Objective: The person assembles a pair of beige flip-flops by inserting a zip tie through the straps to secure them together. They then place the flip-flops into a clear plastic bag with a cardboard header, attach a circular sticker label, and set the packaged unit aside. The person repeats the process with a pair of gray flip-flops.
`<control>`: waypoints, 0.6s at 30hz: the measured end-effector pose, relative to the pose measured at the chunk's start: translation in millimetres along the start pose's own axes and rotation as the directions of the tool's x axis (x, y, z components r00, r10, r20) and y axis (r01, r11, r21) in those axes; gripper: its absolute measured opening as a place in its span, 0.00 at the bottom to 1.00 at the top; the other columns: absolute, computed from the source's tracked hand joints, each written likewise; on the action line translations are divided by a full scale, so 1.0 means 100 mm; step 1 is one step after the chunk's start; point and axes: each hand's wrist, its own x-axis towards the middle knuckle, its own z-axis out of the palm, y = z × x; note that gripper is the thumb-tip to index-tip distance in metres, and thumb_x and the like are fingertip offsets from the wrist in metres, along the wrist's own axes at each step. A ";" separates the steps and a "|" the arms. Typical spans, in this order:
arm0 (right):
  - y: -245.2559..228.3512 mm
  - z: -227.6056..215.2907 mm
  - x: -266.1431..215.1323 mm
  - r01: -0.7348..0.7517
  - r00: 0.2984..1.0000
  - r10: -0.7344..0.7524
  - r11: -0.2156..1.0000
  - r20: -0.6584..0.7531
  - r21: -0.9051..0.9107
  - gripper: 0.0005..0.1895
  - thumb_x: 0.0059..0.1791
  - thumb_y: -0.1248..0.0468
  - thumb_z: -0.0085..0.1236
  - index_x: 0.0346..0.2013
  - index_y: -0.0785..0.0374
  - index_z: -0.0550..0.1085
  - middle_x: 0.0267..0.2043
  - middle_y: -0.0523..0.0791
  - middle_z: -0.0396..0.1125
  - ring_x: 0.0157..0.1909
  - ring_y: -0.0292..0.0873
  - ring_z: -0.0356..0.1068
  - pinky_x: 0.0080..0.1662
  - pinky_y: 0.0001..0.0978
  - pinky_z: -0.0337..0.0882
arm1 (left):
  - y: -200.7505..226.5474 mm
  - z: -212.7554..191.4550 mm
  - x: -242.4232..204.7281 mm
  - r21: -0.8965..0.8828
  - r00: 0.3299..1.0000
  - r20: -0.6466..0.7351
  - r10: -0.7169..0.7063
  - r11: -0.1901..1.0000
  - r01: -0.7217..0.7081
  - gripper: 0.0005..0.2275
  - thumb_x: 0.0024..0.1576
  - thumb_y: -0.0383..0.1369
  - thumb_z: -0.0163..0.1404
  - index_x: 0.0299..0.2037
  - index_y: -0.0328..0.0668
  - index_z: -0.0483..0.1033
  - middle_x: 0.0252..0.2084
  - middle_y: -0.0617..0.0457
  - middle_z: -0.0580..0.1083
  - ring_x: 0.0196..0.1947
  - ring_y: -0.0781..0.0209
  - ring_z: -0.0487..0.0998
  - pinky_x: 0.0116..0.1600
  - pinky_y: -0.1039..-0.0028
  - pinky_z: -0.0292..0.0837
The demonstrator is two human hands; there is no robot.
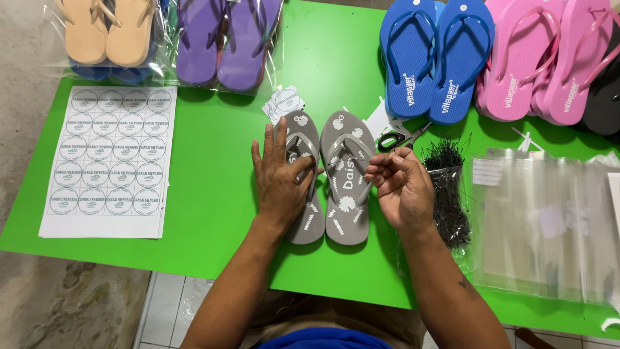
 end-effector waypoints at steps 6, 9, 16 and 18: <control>0.04 0.09 -0.05 0.026 0.999 -0.025 0.999 0.045 -0.037 0.04 0.57 0.68 0.45 0.44 0.67 0.64 0.43 0.56 0.71 0.45 0.49 0.73 0.52 0.43 0.76 | 0.00 0.00 -0.01 0.015 1.000 -0.001 0.013 1.000 -0.013 0.08 0.52 0.43 0.64 0.35 0.55 0.85 0.78 0.44 0.51 0.79 0.41 0.45 0.78 0.45 0.33; 0.06 0.12 -0.05 0.023 0.998 -0.021 0.999 0.054 -0.027 0.04 0.56 0.68 0.45 0.44 0.67 0.63 0.43 0.56 0.71 0.45 0.50 0.73 0.51 0.43 0.76 | 0.00 0.00 -0.01 0.016 1.000 0.002 0.011 1.000 -0.011 0.08 0.52 0.44 0.64 0.35 0.55 0.85 0.78 0.44 0.51 0.79 0.42 0.45 0.78 0.46 0.32; 0.09 0.16 -0.07 0.021 0.998 -0.020 1.000 0.058 -0.010 0.04 0.56 0.69 0.45 0.44 0.67 0.63 0.42 0.56 0.71 0.44 0.50 0.74 0.51 0.45 0.76 | 0.01 0.00 0.00 0.017 1.000 0.001 0.018 1.000 -0.018 0.08 0.54 0.44 0.63 0.35 0.55 0.85 0.78 0.45 0.52 0.79 0.42 0.45 0.78 0.46 0.32; 0.10 0.16 -0.07 0.022 0.998 -0.022 1.000 0.059 -0.006 0.04 0.56 0.69 0.45 0.44 0.67 0.63 0.42 0.56 0.71 0.44 0.50 0.74 0.51 0.45 0.76 | 0.01 0.00 0.00 0.017 1.000 -0.001 0.024 1.000 -0.024 0.08 0.54 0.44 0.63 0.35 0.55 0.85 0.78 0.45 0.52 0.79 0.41 0.46 0.78 0.46 0.32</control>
